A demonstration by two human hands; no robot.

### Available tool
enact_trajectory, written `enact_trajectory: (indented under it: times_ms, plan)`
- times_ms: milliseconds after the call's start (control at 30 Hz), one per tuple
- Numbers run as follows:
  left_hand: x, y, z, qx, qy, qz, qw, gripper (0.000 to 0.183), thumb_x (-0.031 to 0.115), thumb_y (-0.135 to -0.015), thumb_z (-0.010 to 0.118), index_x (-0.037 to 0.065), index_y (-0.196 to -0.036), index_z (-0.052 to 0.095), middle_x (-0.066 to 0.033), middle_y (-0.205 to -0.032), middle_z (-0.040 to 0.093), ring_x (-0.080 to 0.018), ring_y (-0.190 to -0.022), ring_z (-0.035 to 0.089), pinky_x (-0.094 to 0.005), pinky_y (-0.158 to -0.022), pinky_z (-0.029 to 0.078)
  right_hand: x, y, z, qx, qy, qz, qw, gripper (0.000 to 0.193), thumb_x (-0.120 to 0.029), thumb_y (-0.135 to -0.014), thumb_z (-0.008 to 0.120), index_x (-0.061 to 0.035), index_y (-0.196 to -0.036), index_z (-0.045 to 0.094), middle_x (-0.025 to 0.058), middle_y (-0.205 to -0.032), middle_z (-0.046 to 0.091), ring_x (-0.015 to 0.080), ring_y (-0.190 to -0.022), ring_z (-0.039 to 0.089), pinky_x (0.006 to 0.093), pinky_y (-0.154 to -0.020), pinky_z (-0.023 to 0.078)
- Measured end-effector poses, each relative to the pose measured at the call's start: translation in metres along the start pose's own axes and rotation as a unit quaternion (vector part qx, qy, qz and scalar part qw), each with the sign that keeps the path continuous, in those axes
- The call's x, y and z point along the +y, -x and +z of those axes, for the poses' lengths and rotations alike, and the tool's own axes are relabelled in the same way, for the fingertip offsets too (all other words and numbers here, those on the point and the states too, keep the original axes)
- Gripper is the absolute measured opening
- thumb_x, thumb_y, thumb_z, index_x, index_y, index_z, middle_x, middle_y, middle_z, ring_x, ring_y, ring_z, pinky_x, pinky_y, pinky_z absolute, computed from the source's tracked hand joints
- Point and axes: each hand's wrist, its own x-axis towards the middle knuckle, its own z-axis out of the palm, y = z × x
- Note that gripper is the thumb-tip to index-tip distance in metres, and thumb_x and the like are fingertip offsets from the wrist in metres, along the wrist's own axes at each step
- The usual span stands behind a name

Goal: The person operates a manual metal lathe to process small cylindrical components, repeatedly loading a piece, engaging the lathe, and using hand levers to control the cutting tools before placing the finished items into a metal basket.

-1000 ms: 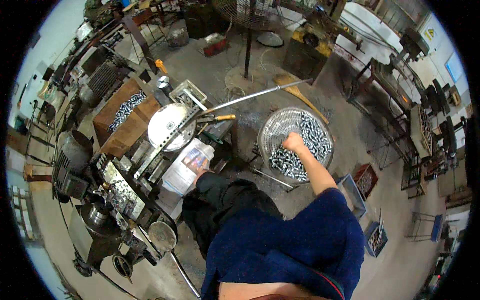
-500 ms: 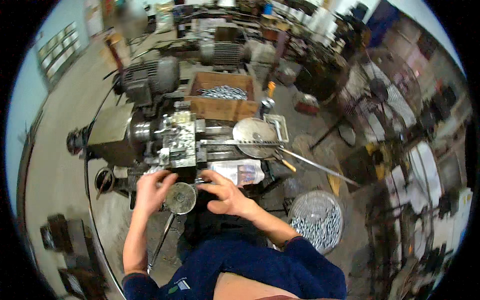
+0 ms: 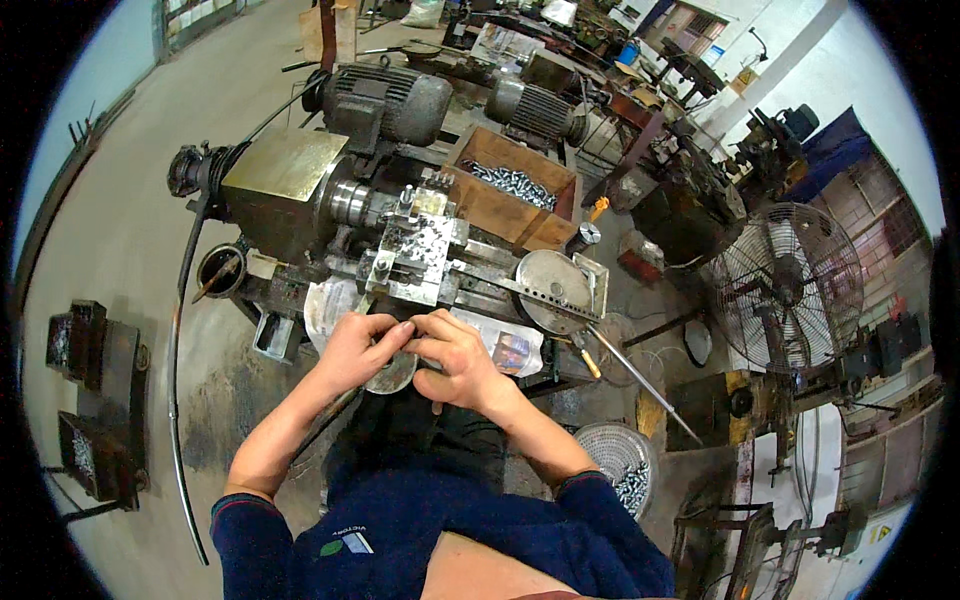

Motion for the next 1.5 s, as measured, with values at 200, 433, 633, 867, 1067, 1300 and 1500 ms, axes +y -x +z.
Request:
enact_trajectory:
  times_ms: [200,433,633,867,1067,1300,1500]
  plan:
    - [0.002,-0.001,-0.019,-0.012,0.016,-0.055,0.998,0.035,0.027,-0.089,0.053,-0.004,-0.074,0.06,-0.0058,-0.056,0.054,-0.0076,-0.054,0.047,-0.0278,-0.049,0.038,0.005,-0.025,0.002,-0.031,0.076,-0.064,0.995,0.033,-0.015,-0.055,0.064,-0.002,-0.085,0.063,0.0151,-0.102,0.055,0.0317,-0.091,0.052,0.0393,-0.078,0.046]
    - [-0.005,0.007,-0.056,-0.041,-0.055,-0.024,0.997,0.029,0.026,-0.087,0.054,-0.001,-0.081,0.062,-0.009,-0.059,0.057,-0.0161,-0.053,0.054,-0.0309,-0.051,0.042,0.017,-0.053,0.01,-0.098,0.036,-0.107,0.989,0.029,-0.018,-0.052,0.065,-0.0029,-0.077,0.063,0.0116,-0.09,0.057,0.03,-0.086,0.052,0.0394,-0.073,0.047]
    - [-0.056,0.08,-0.181,0.261,-0.261,-0.152,0.917,0.023,0.014,-0.088,0.049,-0.003,-0.096,0.06,-0.0168,-0.069,0.06,-0.0221,-0.06,0.059,-0.0332,-0.058,0.045,0.079,-0.124,0.004,-0.113,0.186,-0.088,0.972,0.034,-0.017,-0.053,0.063,-0.0031,-0.084,0.067,0.0134,-0.091,0.06,0.0321,-0.086,0.054,0.04,-0.074,0.047]
    - [-0.109,0.215,-0.218,0.276,-0.335,-0.232,0.87,0.029,0.013,-0.082,0.055,-0.004,-0.105,0.055,-0.0203,-0.077,0.06,-0.033,-0.07,0.059,-0.0401,-0.063,0.045,0.138,-0.179,0.041,-0.179,0.332,0.064,0.924,0.024,-0.021,-0.052,0.066,-0.0037,-0.069,0.067,0.0142,-0.08,0.063,0.0304,-0.088,0.057,0.0369,-0.079,0.048]
    - [-0.144,0.233,-0.202,0.274,-0.252,-0.372,0.85,0.032,0.022,-0.075,0.065,-0.005,-0.088,0.055,-0.0187,-0.064,0.055,-0.0324,-0.061,0.056,-0.0393,-0.057,0.043,0.148,-0.178,0.06,-0.145,0.318,0.038,0.936,0.025,-0.02,-0.051,0.065,-0.0012,-0.067,0.065,0.0129,-0.08,0.063,0.0289,-0.086,0.056,0.0346,-0.079,0.048]
    - [-0.138,0.213,-0.197,0.252,-0.399,-0.364,0.803,0.026,0.019,-0.072,0.063,-0.005,-0.079,0.054,-0.0258,-0.073,0.057,-0.0418,-0.077,0.057,-0.0475,-0.068,0.044,0.16,-0.183,0.07,-0.126,0.265,0.085,0.952,0.026,-0.02,-0.051,0.063,-0.0051,-0.072,0.068,0.0147,-0.08,0.062,0.0308,-0.087,0.056,0.038,-0.076,0.049]
    - [-0.17,0.233,-0.267,0.161,-0.579,-0.402,0.691,0.019,0.014,-0.067,0.06,0.0,-0.079,0.056,-0.0192,-0.074,0.06,-0.0339,-0.071,0.061,-0.0408,-0.065,0.049,0.163,-0.18,0.062,-0.103,0.217,0.065,0.969,0.025,-0.021,-0.05,0.062,-0.0023,-0.066,0.065,0.0212,-0.073,0.061,0.0362,-0.074,0.06,0.0412,-0.07,0.05]
